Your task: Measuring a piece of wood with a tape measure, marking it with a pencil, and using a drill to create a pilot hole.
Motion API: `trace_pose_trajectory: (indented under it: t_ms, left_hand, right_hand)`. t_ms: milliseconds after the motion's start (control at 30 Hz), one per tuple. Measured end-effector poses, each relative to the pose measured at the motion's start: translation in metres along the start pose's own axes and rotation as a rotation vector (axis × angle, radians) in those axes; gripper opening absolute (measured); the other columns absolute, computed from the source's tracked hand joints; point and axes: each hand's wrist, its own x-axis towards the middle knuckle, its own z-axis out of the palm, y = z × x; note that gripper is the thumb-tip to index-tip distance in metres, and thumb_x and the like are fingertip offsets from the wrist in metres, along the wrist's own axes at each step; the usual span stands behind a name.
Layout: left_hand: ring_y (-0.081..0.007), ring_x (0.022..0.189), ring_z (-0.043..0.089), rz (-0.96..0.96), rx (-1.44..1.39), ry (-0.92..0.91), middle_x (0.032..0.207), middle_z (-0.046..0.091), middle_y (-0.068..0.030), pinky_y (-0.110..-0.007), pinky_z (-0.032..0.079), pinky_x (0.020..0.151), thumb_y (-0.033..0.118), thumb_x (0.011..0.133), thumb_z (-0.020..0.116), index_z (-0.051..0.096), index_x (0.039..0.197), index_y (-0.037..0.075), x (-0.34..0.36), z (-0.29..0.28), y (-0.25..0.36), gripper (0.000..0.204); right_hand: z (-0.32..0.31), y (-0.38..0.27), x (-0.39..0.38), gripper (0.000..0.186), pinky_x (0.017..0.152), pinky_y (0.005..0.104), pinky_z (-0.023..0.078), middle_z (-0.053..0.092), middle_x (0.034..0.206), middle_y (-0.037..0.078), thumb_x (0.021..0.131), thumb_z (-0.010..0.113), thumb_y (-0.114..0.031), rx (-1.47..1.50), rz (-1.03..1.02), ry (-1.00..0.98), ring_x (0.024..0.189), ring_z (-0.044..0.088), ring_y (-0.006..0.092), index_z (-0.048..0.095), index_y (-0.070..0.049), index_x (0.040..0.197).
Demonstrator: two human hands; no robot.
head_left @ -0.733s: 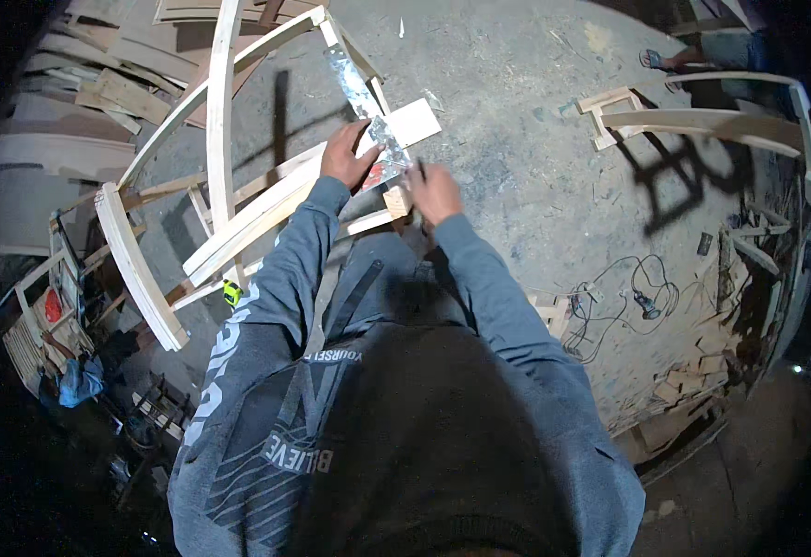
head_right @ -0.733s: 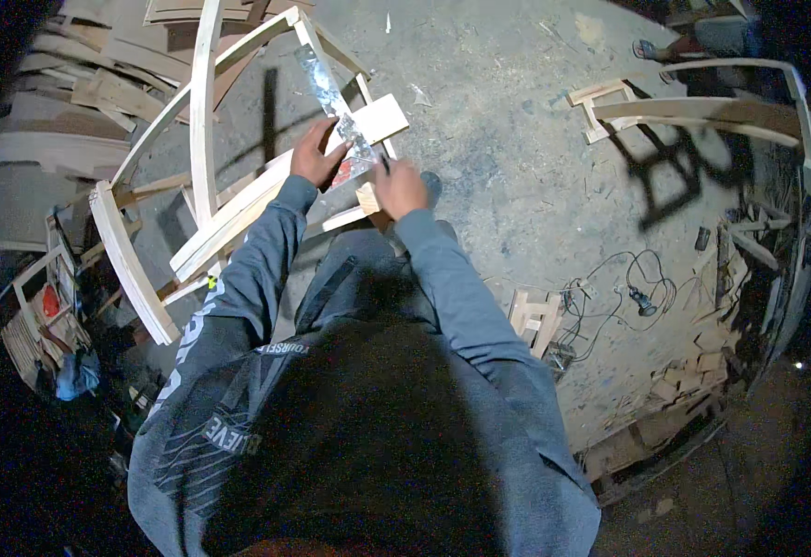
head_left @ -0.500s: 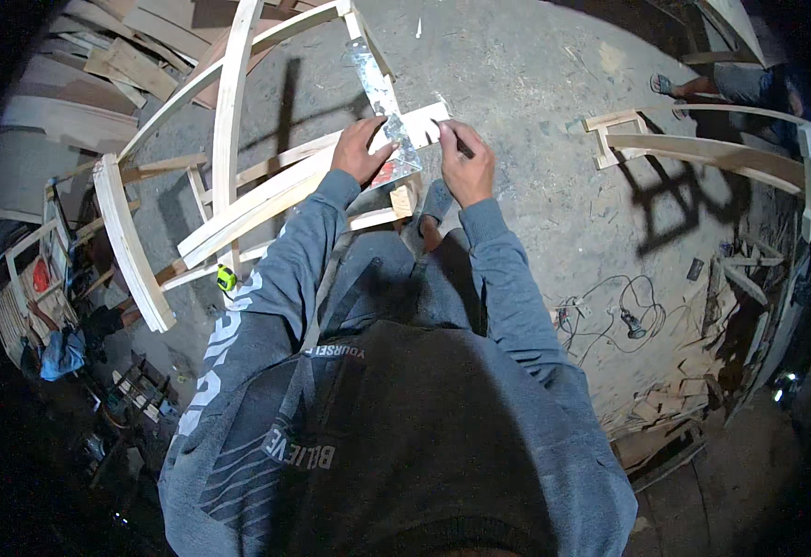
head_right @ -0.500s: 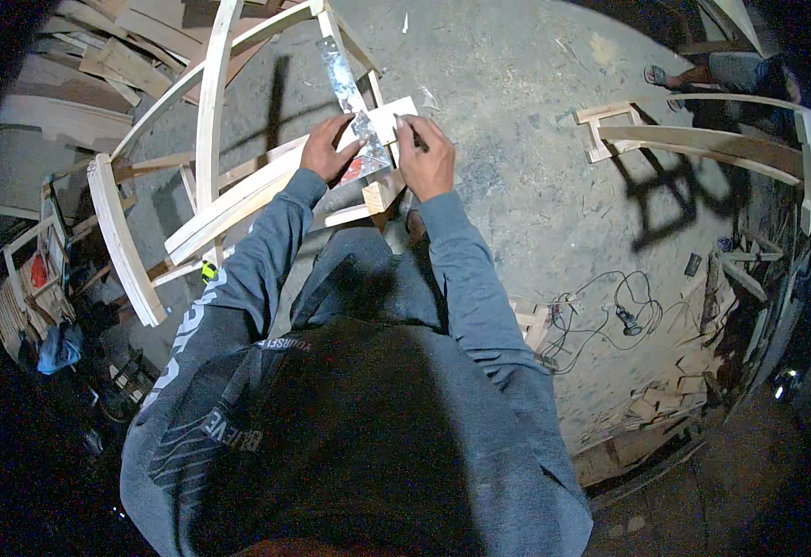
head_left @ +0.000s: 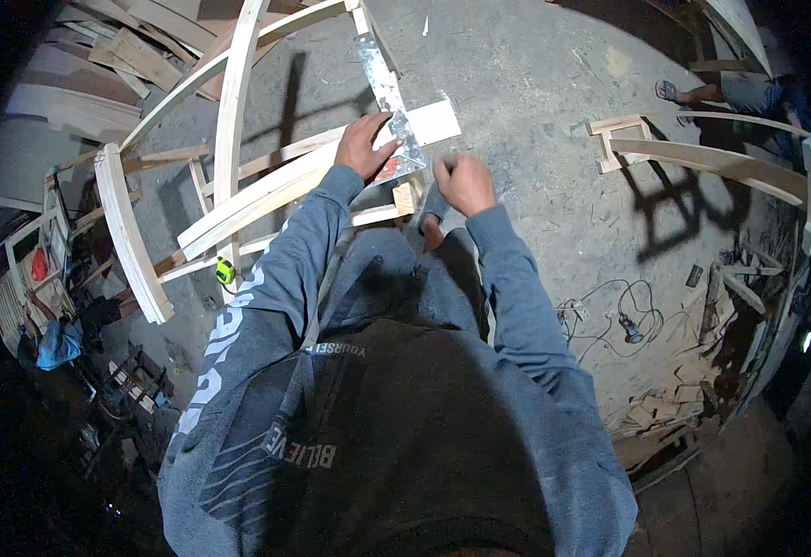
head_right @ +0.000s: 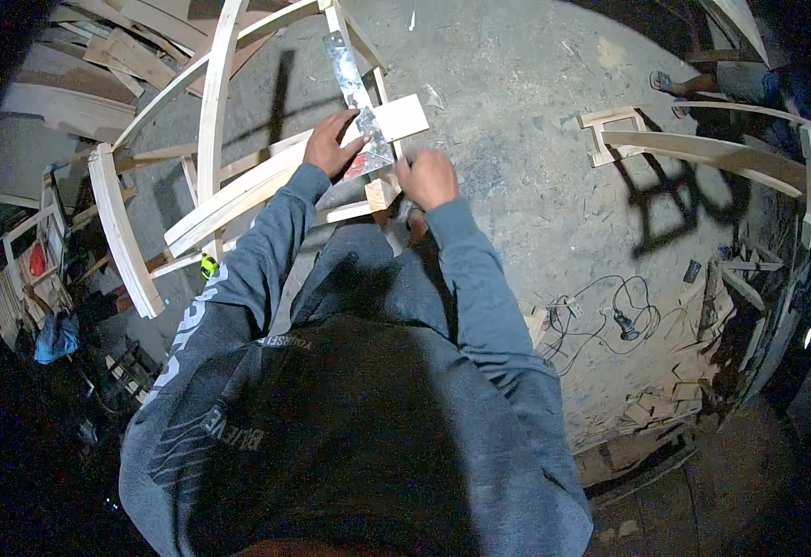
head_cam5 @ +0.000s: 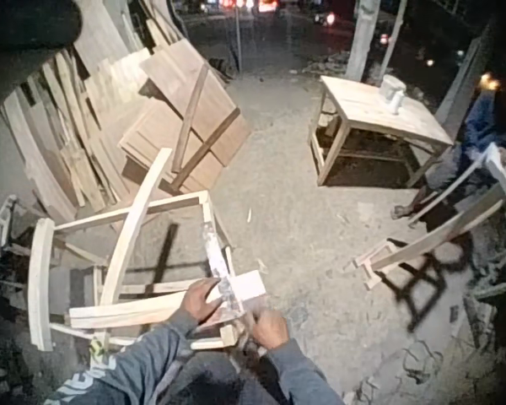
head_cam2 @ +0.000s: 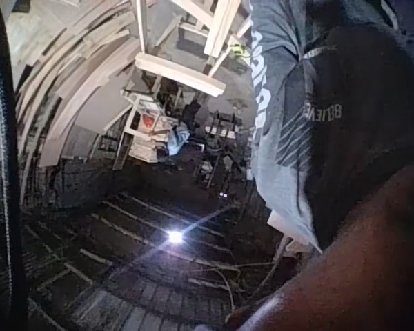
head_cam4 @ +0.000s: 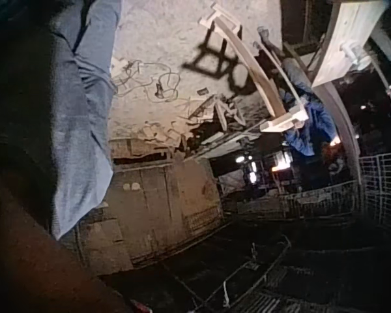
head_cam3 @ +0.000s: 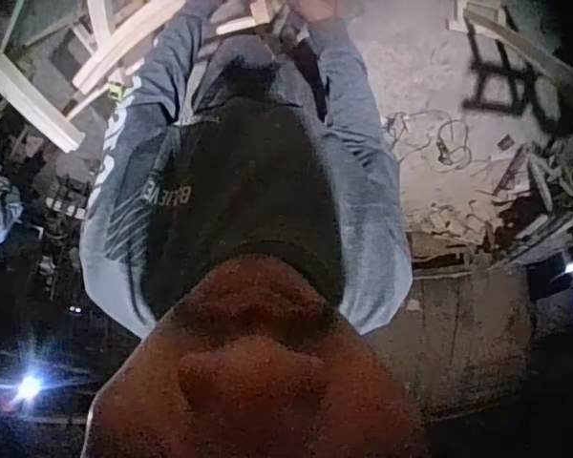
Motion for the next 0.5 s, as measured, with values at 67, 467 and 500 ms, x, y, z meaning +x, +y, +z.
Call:
trace_pose_trajectory:
  t_ms: [67,467,500]
  left_hand:
    - [-0.0379,0.112,0.062,-0.021,-0.028,-0.017,0.122,0.066,-0.0171,-0.044,0.049,0.099,0.028,0.082,0.081,0.063,0.129,0.008,0.001,0.0,0.001,0.054]
    - [-0.0142,0.08,0.07,-0.457,-0.411,-0.047,0.09,0.076,-0.0097,-0.03,0.056,0.077,0.03,0.086,0.082,0.076,0.101,-0.002,0.03,-0.018,-0.036,0.035]
    - [-0.0147,0.078,0.069,-0.428,-0.378,-0.058,0.087,0.076,-0.0089,-0.03,0.055,0.077,0.03,0.087,0.082,0.075,0.102,-0.003,0.023,-0.025,-0.053,0.037]
  right_hand:
    - [-0.006,0.019,-0.028,0.022,0.082,0.0448,0.056,0.072,0.097,0.021,0.091,0.068,-0.02,-0.259,0.118,-0.22,0.09,0.069,0.0419,0.074,-0.003,0.103]
    - [-0.312,-0.108,-0.327,0.034,0.087,0.0362,0.053,0.068,0.119,0.016,0.096,0.07,-0.019,-0.187,-0.022,0.913,0.103,0.064,0.0219,0.068,0.007,0.117]
    - [-0.316,-0.141,-0.357,0.034,0.087,0.0362,0.053,0.068,0.119,0.016,0.096,0.07,-0.019,-0.184,0.008,0.941,0.103,0.064,0.0219,0.068,0.007,0.117]
